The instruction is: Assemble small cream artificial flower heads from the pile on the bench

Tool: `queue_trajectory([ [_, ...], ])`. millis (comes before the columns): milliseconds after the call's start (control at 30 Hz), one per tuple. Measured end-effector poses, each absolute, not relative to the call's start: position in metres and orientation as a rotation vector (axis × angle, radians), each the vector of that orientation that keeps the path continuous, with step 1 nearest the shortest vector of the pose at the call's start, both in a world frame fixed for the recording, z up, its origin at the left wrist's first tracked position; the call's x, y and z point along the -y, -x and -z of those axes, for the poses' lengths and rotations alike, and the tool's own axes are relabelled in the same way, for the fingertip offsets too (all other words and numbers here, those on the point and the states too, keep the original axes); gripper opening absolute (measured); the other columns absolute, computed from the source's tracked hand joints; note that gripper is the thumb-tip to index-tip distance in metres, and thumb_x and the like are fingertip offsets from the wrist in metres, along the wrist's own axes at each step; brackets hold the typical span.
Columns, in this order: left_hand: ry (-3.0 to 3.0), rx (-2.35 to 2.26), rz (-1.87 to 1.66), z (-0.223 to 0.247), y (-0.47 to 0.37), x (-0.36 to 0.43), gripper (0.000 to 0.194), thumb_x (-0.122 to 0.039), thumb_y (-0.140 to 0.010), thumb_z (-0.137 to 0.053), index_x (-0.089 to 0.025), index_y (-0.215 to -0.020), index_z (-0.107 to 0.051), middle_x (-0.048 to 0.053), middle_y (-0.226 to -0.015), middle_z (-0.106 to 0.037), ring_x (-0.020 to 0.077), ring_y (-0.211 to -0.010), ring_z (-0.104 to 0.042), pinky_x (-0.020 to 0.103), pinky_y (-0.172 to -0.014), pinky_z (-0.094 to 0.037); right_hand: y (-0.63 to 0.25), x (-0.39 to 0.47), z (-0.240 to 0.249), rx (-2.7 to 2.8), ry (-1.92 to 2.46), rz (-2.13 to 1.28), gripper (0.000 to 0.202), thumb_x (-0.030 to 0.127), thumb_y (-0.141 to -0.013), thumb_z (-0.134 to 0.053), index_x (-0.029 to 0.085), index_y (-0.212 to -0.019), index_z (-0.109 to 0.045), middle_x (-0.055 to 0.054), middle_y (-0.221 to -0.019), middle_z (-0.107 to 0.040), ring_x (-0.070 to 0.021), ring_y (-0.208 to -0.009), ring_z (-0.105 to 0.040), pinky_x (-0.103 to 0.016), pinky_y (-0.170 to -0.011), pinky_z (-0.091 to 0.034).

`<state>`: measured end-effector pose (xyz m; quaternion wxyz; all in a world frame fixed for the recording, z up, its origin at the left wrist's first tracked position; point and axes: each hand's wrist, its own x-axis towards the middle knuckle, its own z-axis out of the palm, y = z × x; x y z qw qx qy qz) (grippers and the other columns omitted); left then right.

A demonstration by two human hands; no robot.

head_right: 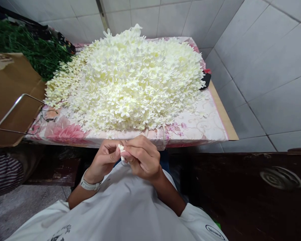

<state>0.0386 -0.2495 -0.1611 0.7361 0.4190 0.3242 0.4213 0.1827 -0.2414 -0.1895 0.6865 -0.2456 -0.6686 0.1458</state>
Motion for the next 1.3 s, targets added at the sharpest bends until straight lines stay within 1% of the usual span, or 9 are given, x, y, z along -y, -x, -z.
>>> queue_trajectory([
  [200,-0.891,-0.787,-0.901,0.161,-0.037,0.249,0.045,-0.050,-0.088,-0.071,-0.013,-0.063,-0.068,0.005,-0.063,-0.063,0.0136,-0.063,-0.056,0.028,-0.066,-0.043,-0.186,0.241,0.190,1.534,0.603,-0.397,0.011,0.011,-0.096,-0.061,0.016,-0.101,-0.070,-0.008,-0.086,-0.071,-0.0168,-0.076,-0.066,-0.031,-0.063,-0.057],
  [267,-0.852,-0.840,-0.956,0.159,-0.038,0.247,0.047,-0.053,-0.084,-0.075,-0.013,-0.060,-0.067,0.005,-0.061,-0.062,0.0140,-0.062,-0.055,0.028,-0.065,-0.043,-0.189,0.239,0.190,1.587,0.647,-0.422,0.017,0.027,-0.099,-0.063,0.016,-0.110,-0.070,-0.010,-0.093,-0.072,-0.0196,-0.085,-0.069,-0.033,-0.069,-0.061],
  [367,-0.831,-0.886,-1.018,0.157,-0.040,0.245,0.048,-0.054,-0.081,-0.077,-0.014,-0.057,-0.066,0.003,-0.057,-0.057,0.0123,-0.058,-0.051,0.027,-0.061,-0.040,-0.191,0.236,0.189,1.603,0.689,-0.409,0.049,0.046,-0.089,-0.074,0.016,-0.127,-0.066,-0.014,-0.105,-0.072,-0.0240,-0.094,-0.070,-0.038,-0.074,-0.063],
  [433,-0.848,-0.896,-1.032,0.157,-0.040,0.245,0.047,-0.052,-0.082,-0.077,-0.014,-0.057,-0.065,0.001,-0.055,-0.054,0.0106,-0.057,-0.046,0.026,-0.061,-0.037,-0.191,0.236,0.188,1.618,0.688,-0.409,0.052,0.039,-0.085,-0.081,0.016,-0.129,-0.066,-0.013,-0.105,-0.071,-0.0233,-0.094,-0.069,-0.037,-0.075,-0.062],
  [600,-0.975,-0.897,-0.987,0.161,-0.035,0.245,0.053,-0.050,-0.089,-0.070,-0.015,-0.052,-0.056,-0.001,-0.053,-0.046,0.0094,-0.056,-0.039,0.028,-0.058,-0.029,-0.192,0.236,0.186,1.592,0.657,-0.483,0.028,0.026,-0.089,-0.077,0.016,-0.115,-0.072,-0.010,-0.093,-0.073,-0.0194,-0.086,-0.068,-0.034,-0.073,-0.059],
  [733,-1.072,-0.878,-0.908,0.164,-0.030,0.246,0.049,-0.049,-0.092,-0.067,-0.016,-0.058,-0.059,-0.001,-0.055,-0.044,0.0099,-0.057,-0.038,0.028,-0.059,-0.027,-0.192,0.236,0.186,1.533,0.590,-0.553,0.013,0.017,-0.091,-0.073,0.017,-0.104,-0.075,-0.006,-0.082,-0.073,-0.0167,-0.074,-0.067,-0.030,-0.063,-0.055],
  [933,-1.083,-0.855,-0.870,0.167,-0.033,0.249,0.048,-0.053,-0.091,-0.066,-0.016,-0.062,-0.062,0.000,-0.057,-0.047,0.0118,-0.061,-0.045,0.028,-0.062,-0.033,-0.187,0.239,0.186,1.438,0.555,-0.528,0.028,-0.007,-0.078,-0.069,0.018,-0.091,-0.073,-0.001,-0.072,-0.069,-0.0136,-0.064,-0.062,-0.028,-0.057,-0.052],
  [1100,-1.114,-0.841,-0.935,0.169,-0.031,0.248,0.055,-0.061,-0.095,-0.056,-0.016,-0.064,-0.060,0.002,-0.063,-0.055,0.0131,-0.064,-0.051,0.029,-0.066,-0.038,-0.186,0.242,0.191,1.381,0.577,-0.614,0.026,-0.004,-0.081,-0.067,0.018,-0.095,-0.074,-0.002,-0.076,-0.068,-0.0143,-0.067,-0.062,-0.028,-0.059,-0.051],
  [1300,-0.970,-0.911,-0.996,0.163,-0.035,0.244,0.046,-0.049,-0.090,-0.069,-0.015,-0.062,-0.062,-0.001,-0.058,-0.053,0.0093,-0.056,-0.048,0.024,-0.058,-0.037,-0.189,0.241,0.192,1.417,0.616,-0.717,0.017,0.017,-0.091,-0.073,0.017,-0.108,-0.075,-0.005,-0.089,-0.071,-0.0140,-0.075,-0.064,-0.028,-0.065,-0.054],
])
